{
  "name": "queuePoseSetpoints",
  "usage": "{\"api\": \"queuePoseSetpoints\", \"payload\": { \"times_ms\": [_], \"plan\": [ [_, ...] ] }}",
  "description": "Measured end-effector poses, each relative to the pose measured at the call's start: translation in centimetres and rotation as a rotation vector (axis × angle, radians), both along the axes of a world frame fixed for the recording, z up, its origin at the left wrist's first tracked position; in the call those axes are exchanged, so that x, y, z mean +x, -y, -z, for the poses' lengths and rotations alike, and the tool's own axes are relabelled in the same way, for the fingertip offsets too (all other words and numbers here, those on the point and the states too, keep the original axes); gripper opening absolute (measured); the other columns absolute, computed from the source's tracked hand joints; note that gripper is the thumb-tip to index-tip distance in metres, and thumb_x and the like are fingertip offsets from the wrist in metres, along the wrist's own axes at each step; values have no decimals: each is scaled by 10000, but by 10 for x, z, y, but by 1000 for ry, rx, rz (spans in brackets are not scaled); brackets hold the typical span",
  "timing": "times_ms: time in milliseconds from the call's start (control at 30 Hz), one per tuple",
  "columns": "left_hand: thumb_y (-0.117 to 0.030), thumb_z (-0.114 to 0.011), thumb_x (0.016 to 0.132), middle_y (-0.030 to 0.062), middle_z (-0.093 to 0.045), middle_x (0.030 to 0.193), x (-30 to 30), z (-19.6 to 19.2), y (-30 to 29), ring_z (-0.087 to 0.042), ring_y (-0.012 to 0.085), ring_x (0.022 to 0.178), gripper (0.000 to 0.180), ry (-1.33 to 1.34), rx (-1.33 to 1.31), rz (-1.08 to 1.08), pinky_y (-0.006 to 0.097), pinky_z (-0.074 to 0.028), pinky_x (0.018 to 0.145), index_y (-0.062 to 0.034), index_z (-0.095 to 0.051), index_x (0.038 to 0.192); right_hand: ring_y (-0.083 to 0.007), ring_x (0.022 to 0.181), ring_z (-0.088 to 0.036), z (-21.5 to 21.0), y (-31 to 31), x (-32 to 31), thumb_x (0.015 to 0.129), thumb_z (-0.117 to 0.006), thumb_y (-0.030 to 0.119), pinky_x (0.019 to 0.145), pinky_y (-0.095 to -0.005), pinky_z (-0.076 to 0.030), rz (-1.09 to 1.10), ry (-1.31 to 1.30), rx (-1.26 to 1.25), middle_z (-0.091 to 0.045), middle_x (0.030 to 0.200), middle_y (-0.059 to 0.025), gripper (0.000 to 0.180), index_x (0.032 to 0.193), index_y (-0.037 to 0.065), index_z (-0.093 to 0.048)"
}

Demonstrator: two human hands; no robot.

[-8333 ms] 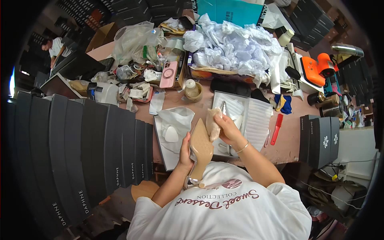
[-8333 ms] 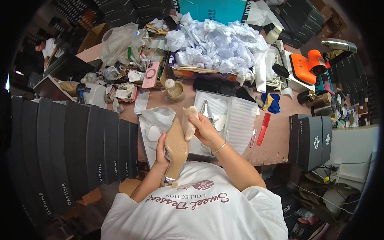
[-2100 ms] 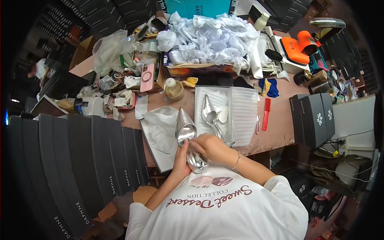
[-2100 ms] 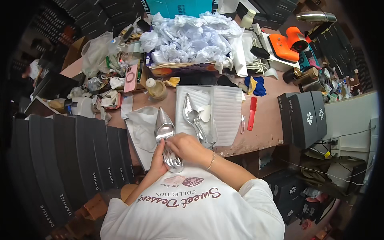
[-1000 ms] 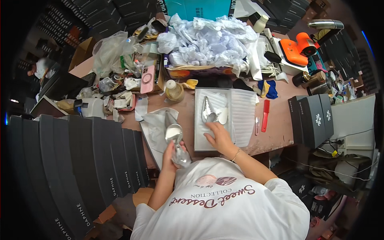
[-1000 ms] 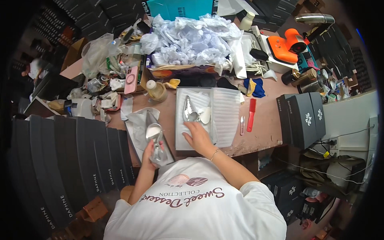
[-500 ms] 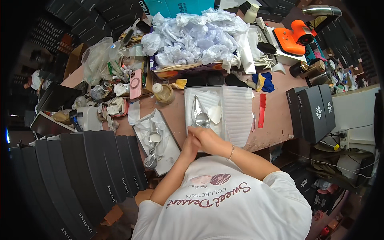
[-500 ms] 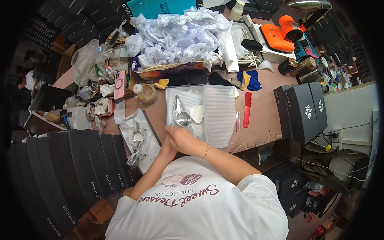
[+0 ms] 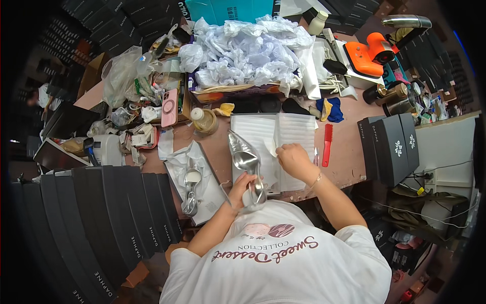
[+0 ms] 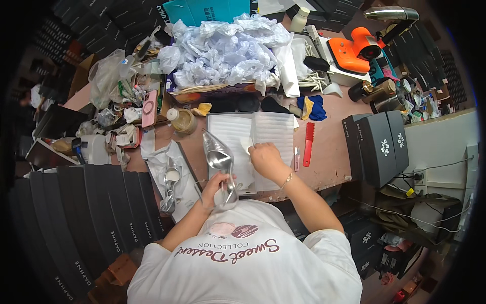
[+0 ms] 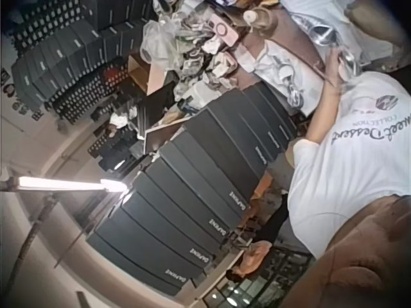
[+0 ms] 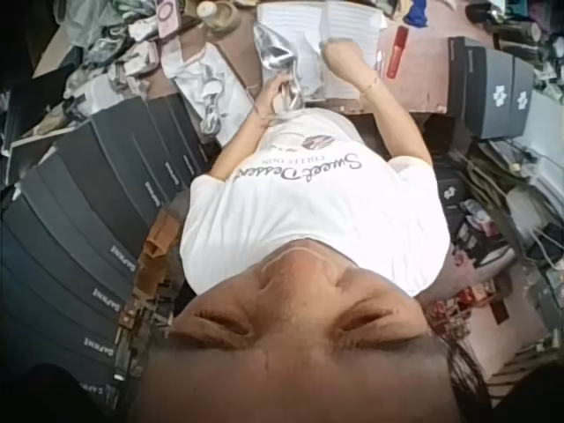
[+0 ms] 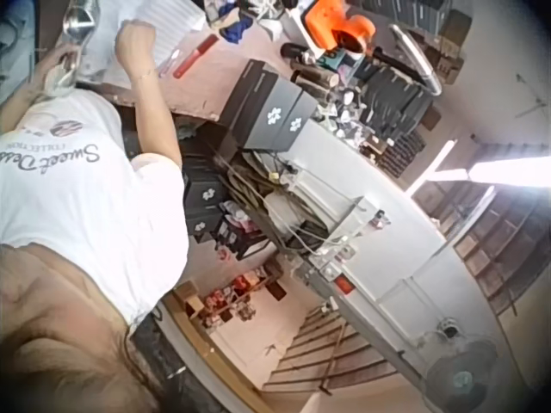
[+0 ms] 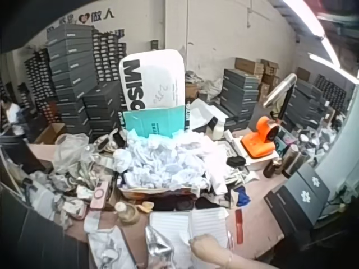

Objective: Cleaning a pair of silver high-heeled shoes and packing them into a shoebox with protective paper.

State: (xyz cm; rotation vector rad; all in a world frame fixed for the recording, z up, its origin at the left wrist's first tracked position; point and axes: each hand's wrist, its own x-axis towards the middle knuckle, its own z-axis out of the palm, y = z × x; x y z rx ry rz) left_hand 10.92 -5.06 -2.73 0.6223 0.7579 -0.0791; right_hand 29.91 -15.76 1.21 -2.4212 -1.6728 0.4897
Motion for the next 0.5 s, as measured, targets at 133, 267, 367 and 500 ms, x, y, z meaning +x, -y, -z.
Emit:
{"api": "queuePoseSetpoints", "payload": {
  "times_ms": [133, 267, 367, 500],
  "plan": [
    [-124, -486, 833, 130, -619, 885, -37, -11, -23, -606, 161, 771, 361, 235, -130, 48, 271, -511, 674, 58, -497, 1145, -272, 814, -632, 82, -26, 14, 817, -506, 116, 1040, -557, -243, -188, 479, 20, -648, 797, -83, 191, 960, 73, -625],
    [-26, -494, 793, 154, -606, 980, -45, -35, -18, -633, 205, 847, 383, 61, -75, -135, 304, -544, 732, 43, -474, 1168, -248, 824, -640, 121, -57, 13, 850, -463, 110, 1073, -572, -154, -189, 456, -184, -664, 797, -74, 240, 1053, 58, -580],
    [-14, -498, 827, 167, -604, 1031, -47, -34, -14, -635, 214, 880, 313, 63, -148, -273, 321, -554, 770, 39, -477, 1135, -247, 788, -658, 78, -66, 4, 870, -475, 106, 1031, -577, -237, -200, 348, -244, -670, 784, -113, 290, 1145, 49, -546],
    [-220, -520, 921, 155, -603, 1070, -50, -7, -12, -628, 213, 884, 365, 125, -217, -244, 331, -547, 744, -3, -463, 1209, -280, 747, -662, 3, -51, 17, 859, -537, 117, 880, -516, -422, 48, 156, -166, -662, 772, -149, 259, 1100, 23, -561]
  ]
}}
